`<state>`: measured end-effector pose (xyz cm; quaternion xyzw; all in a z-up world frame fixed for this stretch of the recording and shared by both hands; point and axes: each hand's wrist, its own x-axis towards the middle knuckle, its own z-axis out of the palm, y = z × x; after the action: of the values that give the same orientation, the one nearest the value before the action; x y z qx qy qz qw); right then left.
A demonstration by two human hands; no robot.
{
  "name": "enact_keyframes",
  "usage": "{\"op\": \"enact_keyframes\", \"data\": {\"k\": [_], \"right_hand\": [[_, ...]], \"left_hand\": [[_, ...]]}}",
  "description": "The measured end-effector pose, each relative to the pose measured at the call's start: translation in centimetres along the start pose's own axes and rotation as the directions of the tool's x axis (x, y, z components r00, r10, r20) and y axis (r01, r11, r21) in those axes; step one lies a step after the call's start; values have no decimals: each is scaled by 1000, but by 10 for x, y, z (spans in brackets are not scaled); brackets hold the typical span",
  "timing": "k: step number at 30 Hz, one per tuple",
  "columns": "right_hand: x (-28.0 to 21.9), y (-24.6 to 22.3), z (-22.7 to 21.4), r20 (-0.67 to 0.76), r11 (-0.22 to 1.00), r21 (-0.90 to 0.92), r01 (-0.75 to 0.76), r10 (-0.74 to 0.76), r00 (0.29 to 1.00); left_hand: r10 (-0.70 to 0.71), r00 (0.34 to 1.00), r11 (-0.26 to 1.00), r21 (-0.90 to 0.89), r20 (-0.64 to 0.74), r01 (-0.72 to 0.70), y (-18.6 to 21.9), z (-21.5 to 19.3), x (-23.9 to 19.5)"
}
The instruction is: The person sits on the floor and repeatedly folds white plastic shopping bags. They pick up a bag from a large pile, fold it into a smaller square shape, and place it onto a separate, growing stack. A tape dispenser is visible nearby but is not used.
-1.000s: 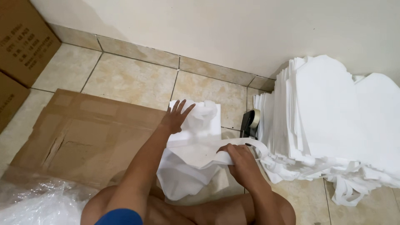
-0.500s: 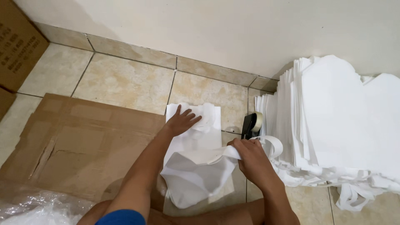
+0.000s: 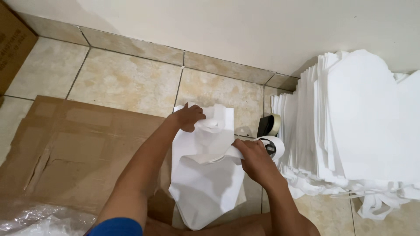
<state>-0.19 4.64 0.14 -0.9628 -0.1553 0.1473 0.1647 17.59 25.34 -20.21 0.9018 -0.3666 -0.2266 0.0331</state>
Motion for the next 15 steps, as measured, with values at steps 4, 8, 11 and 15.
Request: {"op": "enact_keyframes", "data": {"k": [4, 8, 11, 15], "right_hand": [[-3, -6, -7, 51, 999, 8, -51, 50, 997], [1, 5, 14, 48, 999, 24, -38, 37, 998], [8, 16, 29, 31, 1000, -23, -15, 16, 999], [32, 25, 43, 3, 995, -98, 20, -19, 1000]], "left_hand": [[49, 999, 969, 240, 12, -51, 1, 9, -1], [62, 997, 978, 201, -56, -50, 4, 2, -8], [6, 995, 999, 53, -96, -1, 4, -11, -14], [-197, 952, 921, -378, -233, 98, -6, -19, -7]]}}
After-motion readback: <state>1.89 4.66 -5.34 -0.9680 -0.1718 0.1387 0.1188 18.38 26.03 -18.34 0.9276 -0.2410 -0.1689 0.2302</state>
